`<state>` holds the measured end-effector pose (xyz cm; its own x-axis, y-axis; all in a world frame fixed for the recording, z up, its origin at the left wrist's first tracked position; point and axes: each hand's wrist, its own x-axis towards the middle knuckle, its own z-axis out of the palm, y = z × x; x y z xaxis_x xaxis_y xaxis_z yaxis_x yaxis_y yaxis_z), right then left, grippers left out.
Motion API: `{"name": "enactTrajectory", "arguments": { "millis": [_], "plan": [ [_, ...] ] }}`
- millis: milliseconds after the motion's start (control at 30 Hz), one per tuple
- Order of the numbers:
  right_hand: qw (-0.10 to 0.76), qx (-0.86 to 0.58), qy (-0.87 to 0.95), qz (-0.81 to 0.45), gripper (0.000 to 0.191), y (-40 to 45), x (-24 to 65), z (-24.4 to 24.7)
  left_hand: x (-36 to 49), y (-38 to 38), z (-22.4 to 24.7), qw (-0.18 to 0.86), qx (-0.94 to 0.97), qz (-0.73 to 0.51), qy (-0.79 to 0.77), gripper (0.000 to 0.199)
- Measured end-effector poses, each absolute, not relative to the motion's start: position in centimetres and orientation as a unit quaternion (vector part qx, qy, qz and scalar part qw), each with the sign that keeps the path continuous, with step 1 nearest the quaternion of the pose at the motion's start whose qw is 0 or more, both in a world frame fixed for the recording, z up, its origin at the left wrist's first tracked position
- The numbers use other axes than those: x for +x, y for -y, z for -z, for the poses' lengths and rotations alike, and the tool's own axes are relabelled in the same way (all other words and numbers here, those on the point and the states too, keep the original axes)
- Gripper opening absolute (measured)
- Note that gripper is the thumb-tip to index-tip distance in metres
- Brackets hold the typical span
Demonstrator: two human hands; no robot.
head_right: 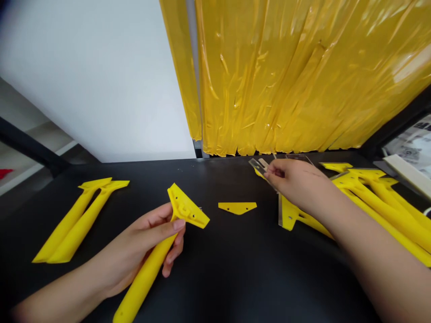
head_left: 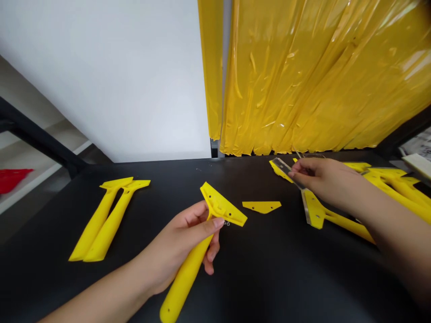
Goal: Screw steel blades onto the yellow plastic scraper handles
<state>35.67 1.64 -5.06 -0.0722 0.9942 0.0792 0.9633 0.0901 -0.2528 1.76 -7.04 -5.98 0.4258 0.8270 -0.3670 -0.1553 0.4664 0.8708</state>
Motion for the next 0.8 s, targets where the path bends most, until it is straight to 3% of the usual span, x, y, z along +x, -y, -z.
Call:
{"name": "enactTrajectory", "arguments": {
  "millis": [100, 300, 500, 800],
  "plan": [
    [0.230, -0.588, 0.731, -0.259, 0.029, 0.0, 32.8, 3.8, 1.8, 7.2, 5.6, 0.744, 0.402, -0.302, -0.440, 0.026],
    [0.245, -0.489, 0.673, -0.499, 0.026, 3.0, 26.7, 3.7, 1.8, 7.2, 5.7, 0.724, 0.478, -0.277, -0.414, 0.021],
    [0.228, -0.463, 0.643, -0.566, 0.024, 3.3, 24.0, 5.1, 1.6, 7.1, 6.1, 0.737, 0.469, -0.275, -0.402, 0.025],
    [0.219, -0.455, 0.652, -0.566, 0.023, 3.6, 23.6, 5.9, 1.9, 7.3, 5.8, 0.704, 0.481, -0.273, -0.446, 0.028]
  ]
}}
